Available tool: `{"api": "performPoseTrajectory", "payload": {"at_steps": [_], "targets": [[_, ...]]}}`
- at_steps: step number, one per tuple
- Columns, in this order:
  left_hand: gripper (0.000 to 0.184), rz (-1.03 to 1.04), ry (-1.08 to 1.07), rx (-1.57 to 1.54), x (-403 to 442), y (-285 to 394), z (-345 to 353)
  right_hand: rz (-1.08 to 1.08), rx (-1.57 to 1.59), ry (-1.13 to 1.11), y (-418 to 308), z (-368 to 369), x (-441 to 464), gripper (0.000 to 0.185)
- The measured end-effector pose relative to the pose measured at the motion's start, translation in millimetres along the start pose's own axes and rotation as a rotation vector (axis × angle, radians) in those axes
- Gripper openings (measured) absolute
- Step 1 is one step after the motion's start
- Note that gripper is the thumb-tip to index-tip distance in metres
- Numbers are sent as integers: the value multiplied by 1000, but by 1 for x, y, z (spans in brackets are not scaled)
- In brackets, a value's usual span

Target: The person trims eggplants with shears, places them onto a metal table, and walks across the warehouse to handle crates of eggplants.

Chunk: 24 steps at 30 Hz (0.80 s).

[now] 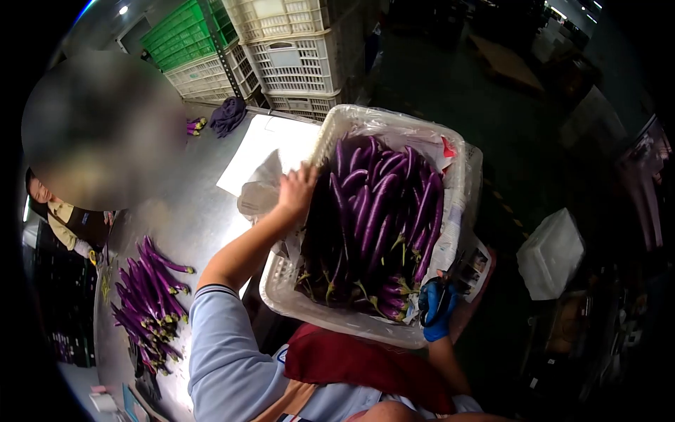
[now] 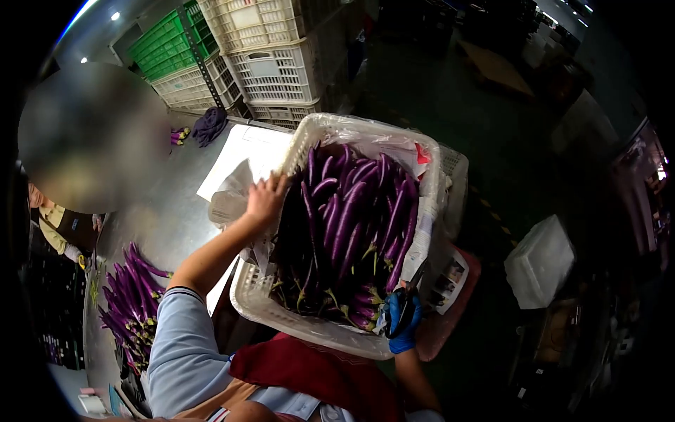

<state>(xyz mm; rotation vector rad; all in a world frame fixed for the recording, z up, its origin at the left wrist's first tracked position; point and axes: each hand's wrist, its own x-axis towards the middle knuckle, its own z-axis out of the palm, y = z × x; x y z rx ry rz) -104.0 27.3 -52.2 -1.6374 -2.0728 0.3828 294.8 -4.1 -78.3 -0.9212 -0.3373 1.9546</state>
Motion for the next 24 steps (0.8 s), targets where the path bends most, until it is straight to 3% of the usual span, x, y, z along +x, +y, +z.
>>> {"api": "performPoseTrajectory", "payload": {"at_steps": [2,3,11,12,14,15,16,18,19,20,22,24], "targets": [[50,-2,-443,-275,7,-21,-23,66,64,35,-1,5,1,37],[50,119,-224,-61,4,-17,14,72,32,25,-1,4,4,37],[24,117,-183,-307,23,-49,-5,34,42,20,5,-8,10,38],[19,208,92,-378,26,-66,19,-60,-120,54,4,2,4,36],[17,128,224,-577,28,-84,22,-70,32,9,10,-9,11,32],[16,63,198,-657,24,-82,38,-159,-267,-32,14,-21,14,40],[17,-6,169,-732,16,-73,46,-37,79,-98,7,-11,11,35],[25,-145,113,-1002,-10,-39,50,-88,5,-98,12,-16,12,39],[34,-106,206,-1088,-20,-30,107,-116,-46,-80,14,-18,12,41],[33,-325,16,-1460,-22,-22,88,-135,-112,-77,13,-18,11,41],[33,-379,112,-1613,-37,-25,97,-160,-199,-69,12,-18,10,41],[33,-459,219,-1301,-54,-56,100,-152,-183,-64,13,-18,10,41]]}}
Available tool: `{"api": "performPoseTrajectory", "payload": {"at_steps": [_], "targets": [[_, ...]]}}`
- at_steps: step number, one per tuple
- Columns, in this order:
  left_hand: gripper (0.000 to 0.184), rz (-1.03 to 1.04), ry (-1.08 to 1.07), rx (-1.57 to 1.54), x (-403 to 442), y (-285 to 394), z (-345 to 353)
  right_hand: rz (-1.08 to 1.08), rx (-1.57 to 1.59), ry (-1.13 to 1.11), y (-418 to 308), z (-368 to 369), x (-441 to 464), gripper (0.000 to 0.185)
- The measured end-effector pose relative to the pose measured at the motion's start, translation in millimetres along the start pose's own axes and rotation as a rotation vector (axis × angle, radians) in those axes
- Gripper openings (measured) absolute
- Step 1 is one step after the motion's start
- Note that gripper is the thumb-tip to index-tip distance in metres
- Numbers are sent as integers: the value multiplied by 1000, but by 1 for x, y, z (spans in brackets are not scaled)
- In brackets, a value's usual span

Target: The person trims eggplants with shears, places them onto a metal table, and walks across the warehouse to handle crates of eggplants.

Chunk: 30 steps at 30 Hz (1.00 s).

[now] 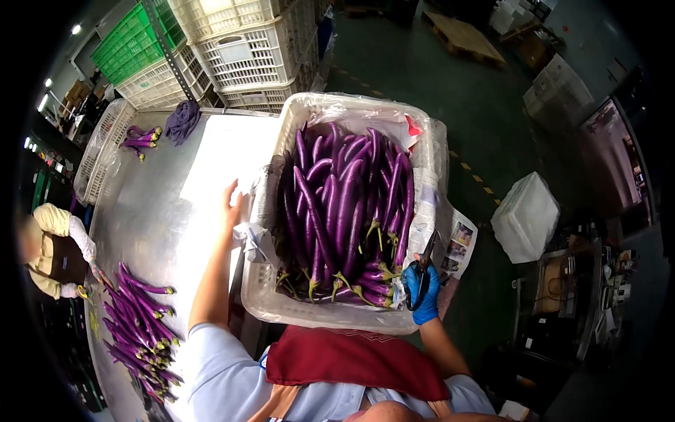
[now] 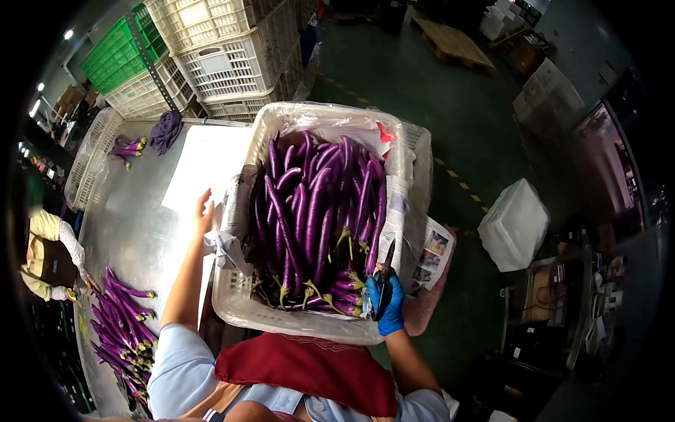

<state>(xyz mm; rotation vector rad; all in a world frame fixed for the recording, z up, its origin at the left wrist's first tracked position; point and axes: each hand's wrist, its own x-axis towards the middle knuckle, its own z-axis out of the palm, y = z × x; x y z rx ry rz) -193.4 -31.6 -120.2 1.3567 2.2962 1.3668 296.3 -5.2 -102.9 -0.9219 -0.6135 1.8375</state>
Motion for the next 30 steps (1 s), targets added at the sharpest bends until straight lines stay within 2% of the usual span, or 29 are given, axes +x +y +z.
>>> {"api": "performPoseTrajectory", "payload": {"at_steps": [1,2,3,5,7,8,10,12,15,16,18,20,21,22,25,26,28,30], "targets": [[35,-84,26,-307,-12,39,-21,8,29,8,0,0,-1,41],[45,-117,-140,-343,-19,40,-39,1,29,-2,-3,5,-2,40],[43,-273,-356,-375,-36,63,-53,13,75,-25,-4,6,-3,41],[42,6,-568,33,-65,124,-63,59,216,-85,-6,7,-3,41],[36,443,-453,470,-79,131,-60,137,329,-59,-10,9,-2,42],[34,462,-458,433,-79,126,-67,183,348,5,-11,11,-3,42],[28,502,-460,362,-70,125,-82,64,132,15,-6,9,-5,39],[19,602,-309,499,-67,131,-98,0,-2,25,-1,3,-4,39],[20,471,-269,568,-84,76,-100,-2,-45,-7,-4,0,-2,44],[21,288,-338,422,-97,40,-94,7,-23,-22,-4,3,-3,44],[27,-590,-434,-379,-113,34,-72,29,31,-41,-4,6,-4,44],[37,-724,-410,-922,-128,59,-51,63,94,-19,-5,6,-3,39],[47,-783,-427,-898,-125,64,-51,87,127,11,-7,9,-3,39],[54,-690,-600,-1013,-121,71,-64,108,161,41,-7,10,-2,42],[64,-737,-717,-911,-115,37,-81,-40,-78,39,6,-5,0,42],[62,-673,-833,-651,-101,22,-94,-77,-124,32,5,-5,-1,42],[53,-574,-757,-148,-65,84,-98,-29,-5,-40,-2,1,-3,43],[56,141,-292,626,-50,111,-81,54,182,-82,-8,5,-5,43]]}}
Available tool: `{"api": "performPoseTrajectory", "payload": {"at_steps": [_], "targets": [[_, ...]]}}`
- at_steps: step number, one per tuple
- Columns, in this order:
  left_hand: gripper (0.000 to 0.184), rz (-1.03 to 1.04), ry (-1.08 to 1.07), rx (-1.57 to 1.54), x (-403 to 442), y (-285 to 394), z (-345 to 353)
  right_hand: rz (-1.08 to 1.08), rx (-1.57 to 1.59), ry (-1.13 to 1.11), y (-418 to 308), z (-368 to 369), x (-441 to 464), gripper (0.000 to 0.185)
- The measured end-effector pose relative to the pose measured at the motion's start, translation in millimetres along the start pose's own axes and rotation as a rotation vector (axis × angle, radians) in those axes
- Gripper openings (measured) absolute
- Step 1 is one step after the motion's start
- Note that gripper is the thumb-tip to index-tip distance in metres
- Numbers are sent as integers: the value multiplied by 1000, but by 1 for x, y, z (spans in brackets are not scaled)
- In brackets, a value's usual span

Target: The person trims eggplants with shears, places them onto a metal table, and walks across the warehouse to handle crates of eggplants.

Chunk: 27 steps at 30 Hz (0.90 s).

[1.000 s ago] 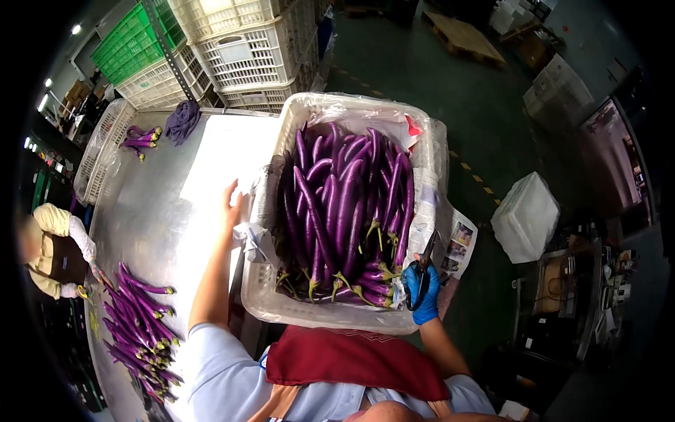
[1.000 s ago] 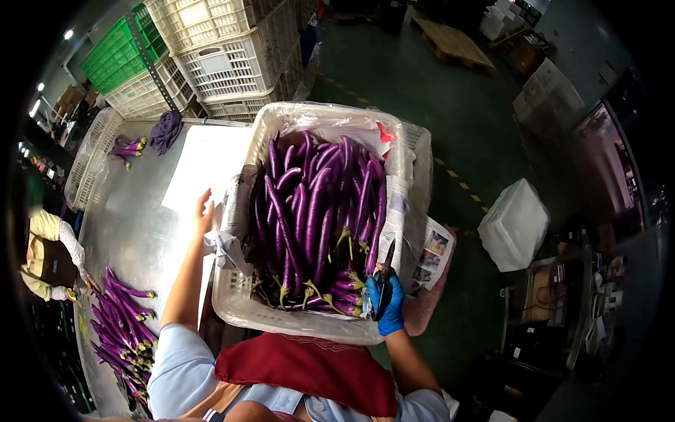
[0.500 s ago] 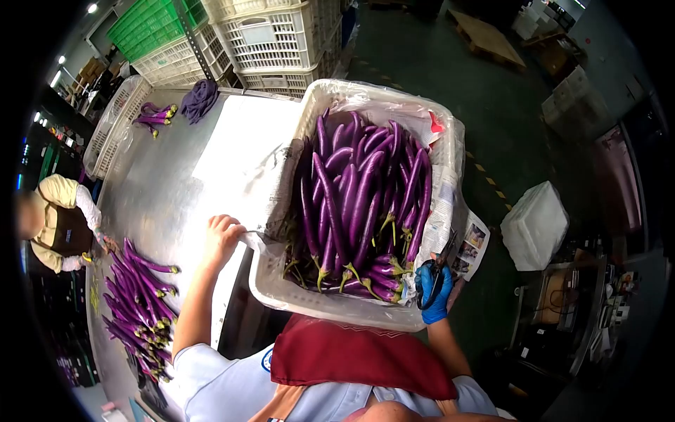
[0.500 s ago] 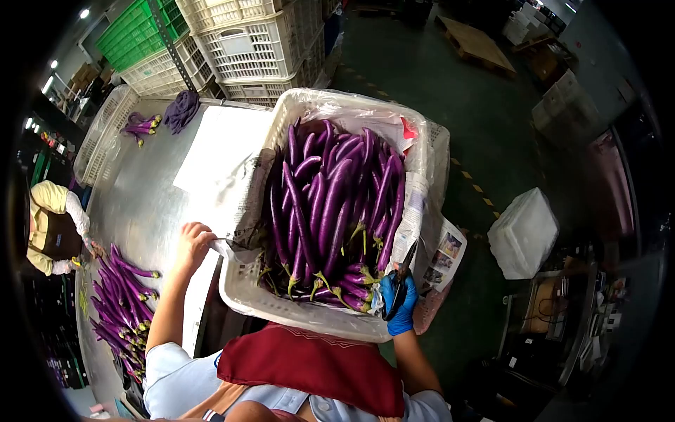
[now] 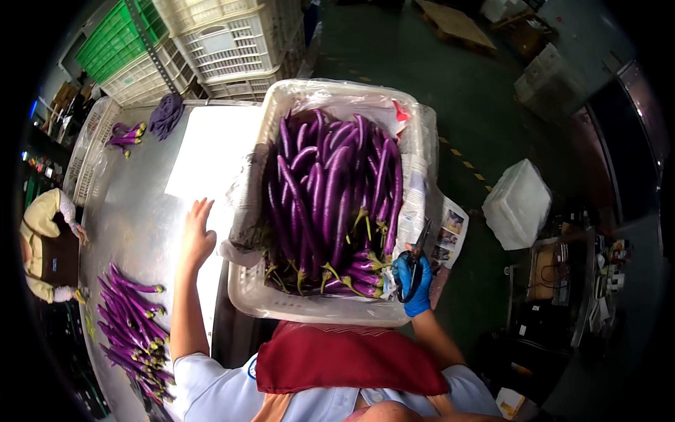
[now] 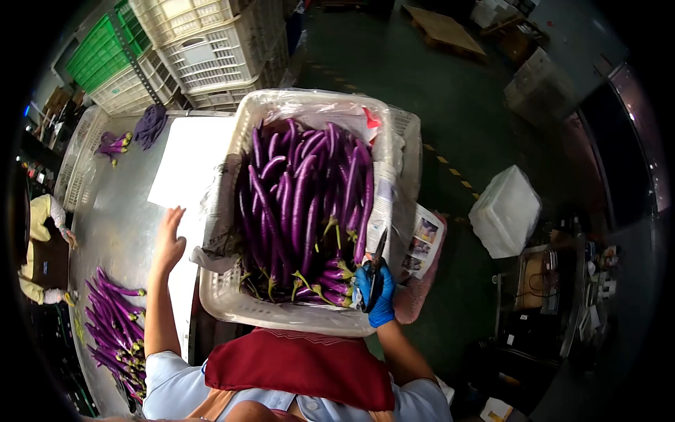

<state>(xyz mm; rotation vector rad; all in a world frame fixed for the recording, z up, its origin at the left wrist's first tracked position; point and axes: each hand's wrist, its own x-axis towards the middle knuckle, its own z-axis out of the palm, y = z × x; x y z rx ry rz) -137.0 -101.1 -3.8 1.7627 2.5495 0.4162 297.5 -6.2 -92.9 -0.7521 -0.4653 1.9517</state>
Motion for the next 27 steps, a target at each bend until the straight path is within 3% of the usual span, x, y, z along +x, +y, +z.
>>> {"api": "performPoseTrajectory", "payload": {"at_steps": [1,2,3,5,7,8,9,11,12,13,16,18,20,21,24,25,27], "targets": [[55,75,123,-103,13,46,-23,44,137,-5,-2,3,0,43],[52,28,93,-477,22,76,-22,72,213,-5,-4,5,0,43],[46,11,-94,-830,28,103,-13,85,231,4,-5,7,0,43],[34,-98,-748,-1341,35,161,28,135,160,91,-7,9,1,45],[29,-364,-1161,-1449,31,216,102,96,149,183,-1,8,3,45],[32,-419,-1164,-1359,26,237,140,87,106,197,-2,10,3,44],[36,-207,-1072,-1131,19,247,199,69,32,200,-3,11,2,43],[43,-224,-891,-1061,5,274,258,76,-28,210,-7,17,-2,40],[46,-440,-804,-1215,2,289,266,128,25,217,-11,22,-3,39],[52,-518,-797,-1174,4,298,259,129,91,174,-10,16,-1,39],[53,-516,-744,-1034,9,314,224,100,65,170,-8,12,-1,39],[54,-402,-743,-1001,9,297,243,46,-24,73,-5,1,1,37],[56,-390,-615,-1155,2,285,250,16,68,109,1,-3,1,33],[54,-344,-581,-1316,0,280,242,103,275,35,-13,13,-1,36],[41,-350,-455,-1657,2,261,260,106,158,118,-17,23,-3,40],[36,-309,-455,-1709,12,259,233,-5,-136,116,-6,13,-1,40],[26,-275,-460,-1824,42,251,192,-5,-50,69,-2,3,1,39]]}}
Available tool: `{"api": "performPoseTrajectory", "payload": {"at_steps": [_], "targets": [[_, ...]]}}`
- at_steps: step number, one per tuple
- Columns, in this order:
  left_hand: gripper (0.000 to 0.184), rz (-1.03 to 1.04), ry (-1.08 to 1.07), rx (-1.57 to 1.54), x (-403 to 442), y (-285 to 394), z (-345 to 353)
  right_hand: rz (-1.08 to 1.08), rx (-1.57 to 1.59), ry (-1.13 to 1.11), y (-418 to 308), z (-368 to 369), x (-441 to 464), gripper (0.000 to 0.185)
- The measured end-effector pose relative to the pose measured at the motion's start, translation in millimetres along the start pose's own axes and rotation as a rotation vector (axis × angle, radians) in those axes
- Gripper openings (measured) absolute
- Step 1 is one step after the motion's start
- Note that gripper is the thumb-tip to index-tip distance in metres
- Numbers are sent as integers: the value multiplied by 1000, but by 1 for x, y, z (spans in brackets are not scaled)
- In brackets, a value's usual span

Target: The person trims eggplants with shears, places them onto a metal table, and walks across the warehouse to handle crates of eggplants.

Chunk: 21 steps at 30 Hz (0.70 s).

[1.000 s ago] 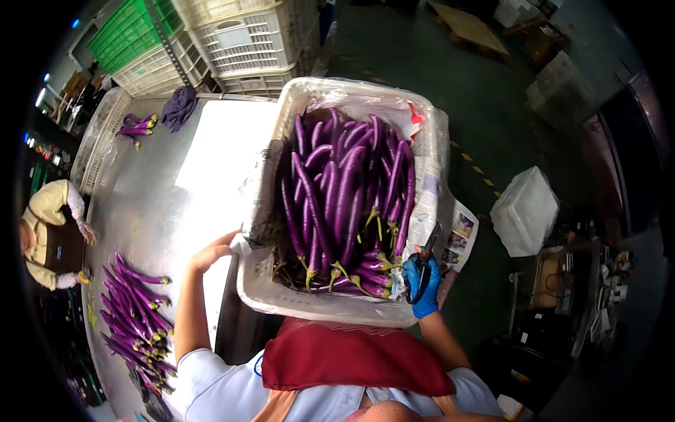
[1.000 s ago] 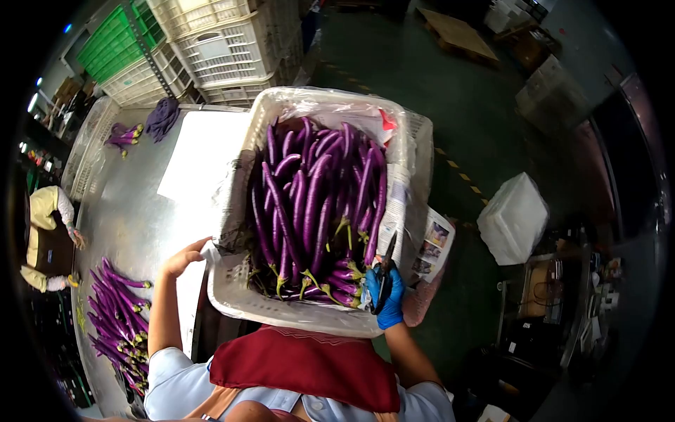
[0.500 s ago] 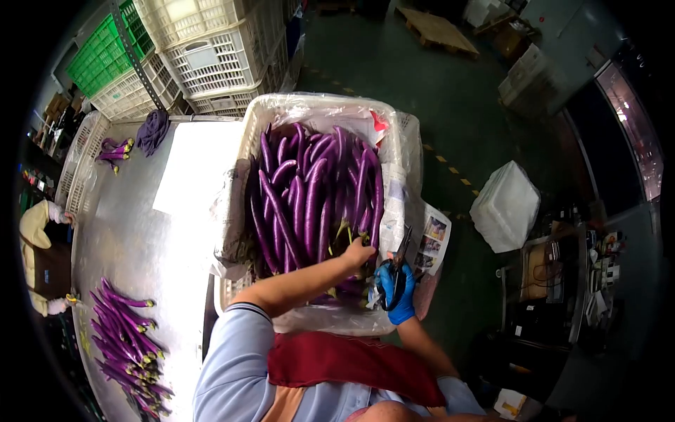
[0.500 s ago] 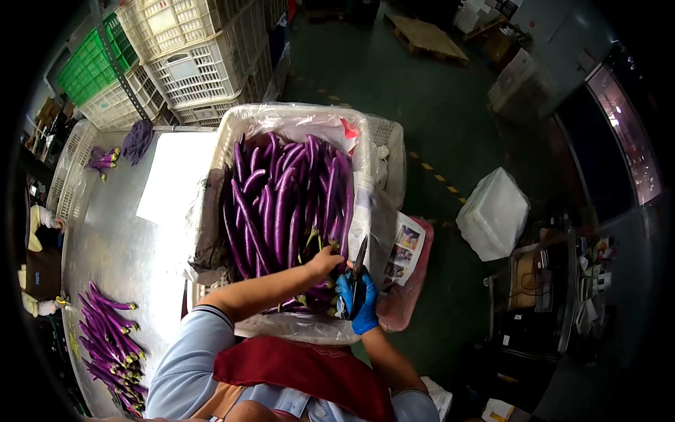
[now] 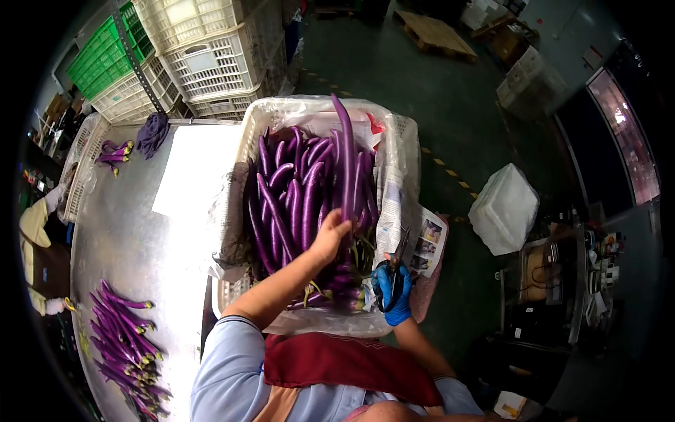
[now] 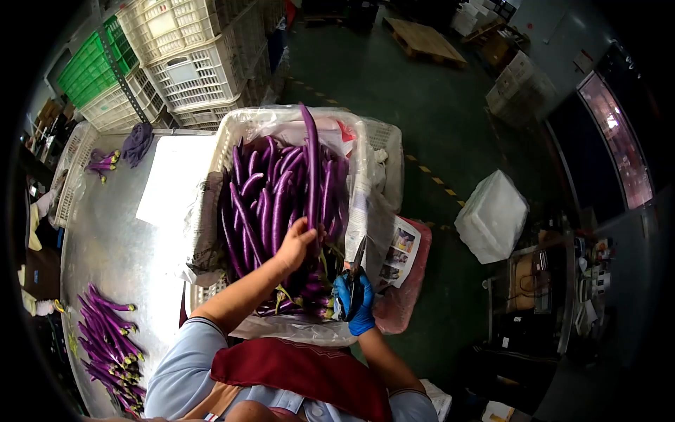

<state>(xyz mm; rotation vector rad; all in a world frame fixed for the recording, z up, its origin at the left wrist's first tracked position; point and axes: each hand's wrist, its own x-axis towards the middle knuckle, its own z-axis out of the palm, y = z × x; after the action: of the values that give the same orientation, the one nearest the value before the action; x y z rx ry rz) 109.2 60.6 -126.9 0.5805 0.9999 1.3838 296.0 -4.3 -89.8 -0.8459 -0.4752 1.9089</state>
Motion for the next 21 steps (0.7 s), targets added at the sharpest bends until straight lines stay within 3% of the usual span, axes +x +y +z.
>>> {"api": "performPoseTrajectory", "payload": {"at_steps": [3,6,9,11,13,15,17,21], "targets": [[22,59,-15,-105,4,55,6,-11,-97,84,-2,11,-1,37],[36,27,-109,-253,-15,88,0,27,46,-6,-2,9,1,34],[38,-62,-405,-572,-37,104,-17,10,6,-49,1,5,1,34],[31,-68,-181,-493,-55,119,-14,110,62,-85,-1,3,6,30],[26,75,-93,-276,-46,100,-45,173,6,-89,-1,8,5,32],[21,66,-17,-408,-50,99,-56,270,-167,-76,1,14,4,39],[19,-117,-118,-690,-59,108,-72,225,-439,-188,1,22,0,32],[50,-160,-135,-632,-71,114,-78,336,-576,-247,-3,52,-8,38]]}}
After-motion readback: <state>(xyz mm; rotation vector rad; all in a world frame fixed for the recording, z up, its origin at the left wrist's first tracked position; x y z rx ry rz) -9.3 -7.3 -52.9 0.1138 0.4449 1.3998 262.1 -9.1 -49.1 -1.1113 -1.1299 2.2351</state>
